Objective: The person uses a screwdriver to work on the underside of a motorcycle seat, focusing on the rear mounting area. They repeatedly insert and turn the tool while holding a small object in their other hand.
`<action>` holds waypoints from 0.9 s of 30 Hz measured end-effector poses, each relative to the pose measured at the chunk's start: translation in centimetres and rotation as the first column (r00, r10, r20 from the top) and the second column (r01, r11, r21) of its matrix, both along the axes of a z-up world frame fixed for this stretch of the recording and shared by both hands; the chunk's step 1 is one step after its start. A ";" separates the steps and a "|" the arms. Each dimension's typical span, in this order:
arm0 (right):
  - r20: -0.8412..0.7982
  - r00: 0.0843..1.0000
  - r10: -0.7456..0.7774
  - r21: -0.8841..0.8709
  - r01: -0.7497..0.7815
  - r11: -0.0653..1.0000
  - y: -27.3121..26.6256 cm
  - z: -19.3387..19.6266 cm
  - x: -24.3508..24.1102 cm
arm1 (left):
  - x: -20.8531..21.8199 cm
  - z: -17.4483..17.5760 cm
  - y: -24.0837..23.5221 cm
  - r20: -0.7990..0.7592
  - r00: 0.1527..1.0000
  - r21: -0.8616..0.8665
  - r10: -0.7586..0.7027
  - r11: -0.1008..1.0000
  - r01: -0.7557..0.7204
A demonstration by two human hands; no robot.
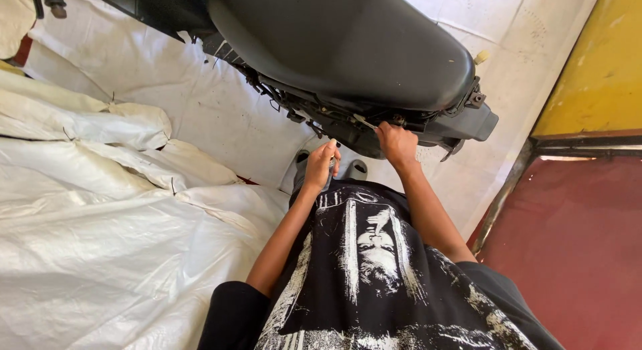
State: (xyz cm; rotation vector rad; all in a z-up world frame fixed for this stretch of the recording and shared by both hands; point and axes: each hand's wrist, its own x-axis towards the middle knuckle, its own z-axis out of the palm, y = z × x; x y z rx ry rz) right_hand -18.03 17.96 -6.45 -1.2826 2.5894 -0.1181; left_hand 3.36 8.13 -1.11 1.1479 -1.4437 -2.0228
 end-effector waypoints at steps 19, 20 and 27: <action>-0.027 0.998 -0.054 0.027 0.055 0.998 -1.4 0.3 -1.1 | 0.0 0.9 -3.4 0.014 0.999 -0.020 -0.038 0.999 0.038; 0.019 0.997 -0.072 0.035 0.071 0.997 -1.8 0.2 -1.4 | -0.1 0.8 -4.1 0.022 0.999 -0.014 -0.042 0.999 0.043; 0.061 0.995 -0.075 0.032 0.073 0.997 -3.5 1.9 0.3 | 0.0 0.8 -7.4 0.050 0.995 -0.020 -0.081 0.996 0.082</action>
